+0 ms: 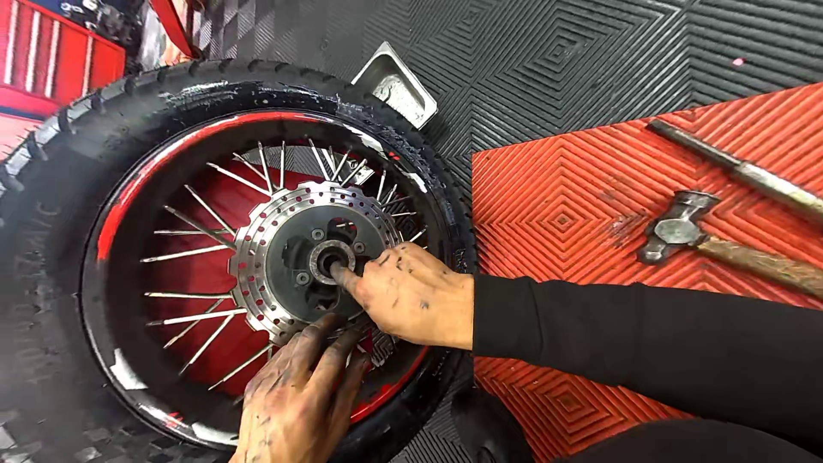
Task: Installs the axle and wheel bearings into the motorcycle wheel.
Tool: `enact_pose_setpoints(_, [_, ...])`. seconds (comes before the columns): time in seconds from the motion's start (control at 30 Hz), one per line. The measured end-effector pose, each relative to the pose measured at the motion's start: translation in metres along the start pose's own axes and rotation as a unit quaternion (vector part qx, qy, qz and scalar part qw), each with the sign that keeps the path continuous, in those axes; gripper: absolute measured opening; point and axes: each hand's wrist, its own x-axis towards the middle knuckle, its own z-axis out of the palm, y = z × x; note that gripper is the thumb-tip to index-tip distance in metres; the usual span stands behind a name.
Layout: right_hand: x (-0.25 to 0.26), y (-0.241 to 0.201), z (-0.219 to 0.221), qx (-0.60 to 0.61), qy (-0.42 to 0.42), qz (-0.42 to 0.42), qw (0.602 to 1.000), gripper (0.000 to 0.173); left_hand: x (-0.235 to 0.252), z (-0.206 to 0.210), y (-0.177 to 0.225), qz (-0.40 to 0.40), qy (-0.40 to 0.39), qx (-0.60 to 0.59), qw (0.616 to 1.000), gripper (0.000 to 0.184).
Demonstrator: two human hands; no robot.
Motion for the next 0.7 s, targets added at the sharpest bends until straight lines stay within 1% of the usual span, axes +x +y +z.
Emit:
enact_pose_setpoints(0.07, [0.002,0.001,-0.004,0.009,-0.011,-0.001,1.000,0.030,0.001,0.001,0.001,0.000,-0.001,0.000,1.000,0.029])
enact_pose_setpoints(0.17, [0.009,0.009,-0.013,0.042,-0.060,-0.002,0.997,0.028,0.002,-0.002,0.004,0.002,-0.003,-0.010,1.000,0.029])
enact_pose_setpoints(0.33, [0.014,0.025,-0.009,0.116,-0.124,0.014,0.985,0.048,0.006,-0.004,0.007,-0.002,0.003,0.016,1.000,0.030])
enact_pose_setpoints(0.43, [0.017,0.025,-0.009,0.134,-0.142,0.026,0.980,0.049,0.014,-0.007,0.005,-0.003,0.010,0.090,0.996,0.035])
enact_pose_setpoints(0.5, [0.022,0.027,-0.007,0.149,-0.144,0.028,0.978,0.048,0.025,-0.017,-0.003,0.014,-0.027,0.140,0.990,0.041])
enact_pose_setpoints(0.6, [0.032,0.031,-0.006,0.171,-0.159,0.029,0.972,0.052,0.044,-0.037,-0.021,0.068,-0.095,0.171,0.978,0.047])
enact_pose_setpoints(0.7, [0.044,0.033,-0.012,0.175,-0.190,0.018,0.966,0.052,0.055,-0.044,-0.021,0.106,-0.149,0.195,0.964,0.055])
